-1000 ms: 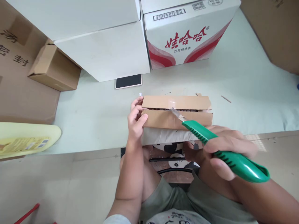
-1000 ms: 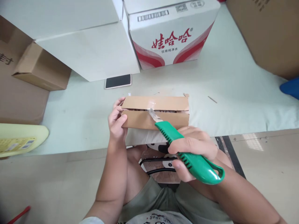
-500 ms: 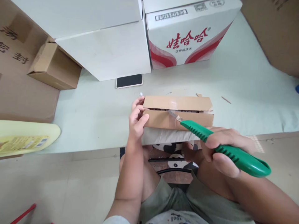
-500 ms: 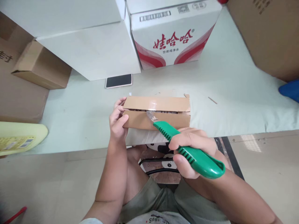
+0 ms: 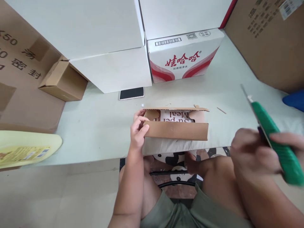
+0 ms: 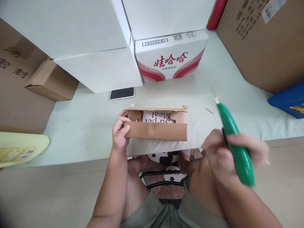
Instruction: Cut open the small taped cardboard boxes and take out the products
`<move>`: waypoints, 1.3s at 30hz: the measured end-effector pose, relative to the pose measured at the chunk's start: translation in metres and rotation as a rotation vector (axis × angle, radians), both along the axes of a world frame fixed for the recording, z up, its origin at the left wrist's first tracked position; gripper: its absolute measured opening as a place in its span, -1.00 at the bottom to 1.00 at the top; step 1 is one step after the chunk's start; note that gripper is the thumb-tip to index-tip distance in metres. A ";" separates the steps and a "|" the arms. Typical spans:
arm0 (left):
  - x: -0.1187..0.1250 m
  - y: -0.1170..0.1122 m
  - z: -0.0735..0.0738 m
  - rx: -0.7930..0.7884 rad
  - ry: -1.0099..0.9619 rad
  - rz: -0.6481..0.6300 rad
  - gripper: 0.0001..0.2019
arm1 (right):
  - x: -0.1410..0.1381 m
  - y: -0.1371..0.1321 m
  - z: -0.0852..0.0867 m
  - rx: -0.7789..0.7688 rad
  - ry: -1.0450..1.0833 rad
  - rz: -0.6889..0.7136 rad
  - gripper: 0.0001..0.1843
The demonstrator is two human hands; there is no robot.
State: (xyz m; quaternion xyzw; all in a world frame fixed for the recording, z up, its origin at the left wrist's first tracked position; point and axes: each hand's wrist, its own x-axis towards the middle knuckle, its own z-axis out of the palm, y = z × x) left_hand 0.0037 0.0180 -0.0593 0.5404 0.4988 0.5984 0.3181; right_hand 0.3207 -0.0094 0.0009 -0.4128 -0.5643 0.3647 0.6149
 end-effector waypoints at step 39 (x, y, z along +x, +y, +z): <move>0.016 0.002 -0.002 0.211 0.188 -0.161 -0.40 | 0.004 0.038 -0.025 0.050 -0.389 0.137 -0.26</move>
